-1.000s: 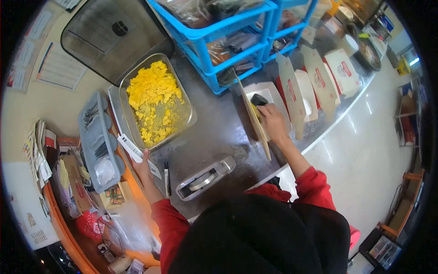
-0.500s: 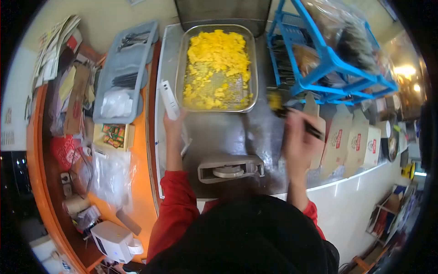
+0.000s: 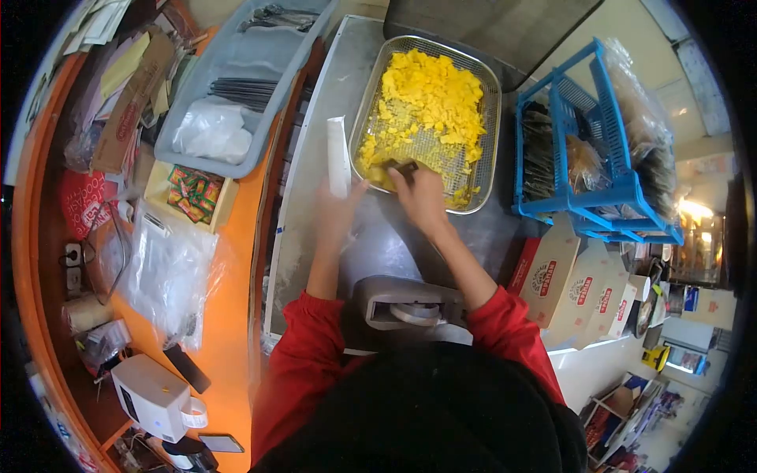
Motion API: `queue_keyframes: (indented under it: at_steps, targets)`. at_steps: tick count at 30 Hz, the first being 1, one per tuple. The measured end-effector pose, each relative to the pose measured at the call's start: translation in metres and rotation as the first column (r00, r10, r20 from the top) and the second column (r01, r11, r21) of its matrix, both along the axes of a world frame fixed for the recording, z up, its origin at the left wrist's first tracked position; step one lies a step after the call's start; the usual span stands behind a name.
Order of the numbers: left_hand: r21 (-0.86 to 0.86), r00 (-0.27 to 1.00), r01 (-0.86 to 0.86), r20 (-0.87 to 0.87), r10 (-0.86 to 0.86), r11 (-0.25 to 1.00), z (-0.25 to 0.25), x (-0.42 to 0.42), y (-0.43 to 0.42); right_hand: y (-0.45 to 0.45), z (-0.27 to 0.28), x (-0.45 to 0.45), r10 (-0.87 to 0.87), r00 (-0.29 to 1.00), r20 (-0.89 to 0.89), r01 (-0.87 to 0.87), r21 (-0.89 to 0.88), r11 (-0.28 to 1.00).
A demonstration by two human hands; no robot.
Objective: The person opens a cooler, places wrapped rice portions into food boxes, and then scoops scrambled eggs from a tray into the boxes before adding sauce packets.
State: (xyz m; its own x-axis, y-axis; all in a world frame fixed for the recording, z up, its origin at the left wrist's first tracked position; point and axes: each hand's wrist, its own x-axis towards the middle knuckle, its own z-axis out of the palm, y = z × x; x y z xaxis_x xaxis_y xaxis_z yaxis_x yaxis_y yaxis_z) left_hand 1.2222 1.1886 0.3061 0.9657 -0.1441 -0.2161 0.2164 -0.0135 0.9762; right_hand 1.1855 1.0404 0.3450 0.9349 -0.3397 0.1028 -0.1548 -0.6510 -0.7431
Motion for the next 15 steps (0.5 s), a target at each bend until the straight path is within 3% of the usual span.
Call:
queue_keyframes:
  at_steps: [1,5,7,8,9,12,13,15]
  targets:
    - [-0.025,1.0,-0.001,-0.002,0.001,1.0,-0.001,0.001,-0.001,0.008,0.002,0.013,0.011,0.995,0.097,-0.013,0.019,1.0]
    - [-0.052,1.0,-0.017,-0.004,0.017,0.999,-0.001,0.003,-0.002,0.013,-0.007,0.041,-0.131,0.991,0.011,0.128,0.167,0.978]
    - [-0.035,0.999,-0.036,-0.026,0.035,0.999,-0.001,0.001,-0.002,-0.011,-0.016,0.041,-0.118,0.986,-0.12,0.168,0.642,0.748]
    - [-0.048,0.999,-0.028,-0.031,0.027,0.998,-0.001,0.0,0.0,-0.021,-0.024,0.04,-0.113,0.98,-0.161,0.197,0.798,0.569]
    - [-0.06,0.999,-0.015,-0.033,0.013,0.998,-0.002,0.001,0.0,-0.028,-0.023,0.04,-0.09,0.975,-0.202,0.22,0.844,0.489]
    - [-0.054,1.0,-0.006,0.019,0.007,0.999,-0.008,0.003,-0.002,-0.043,-0.018,0.045,-0.141,0.982,-0.122,0.181,0.803,0.568]
    - [-0.04,0.999,-0.007,0.044,0.009,0.999,-0.011,0.003,-0.001,-0.04,-0.015,0.05,-0.202,0.979,-0.007,0.152,0.683,0.714]
    - [-0.048,1.0,-0.009,0.022,0.01,0.999,-0.013,0.004,0.0,-0.03,-0.02,0.056,-0.036,0.984,0.174,-0.02,0.309,0.951]
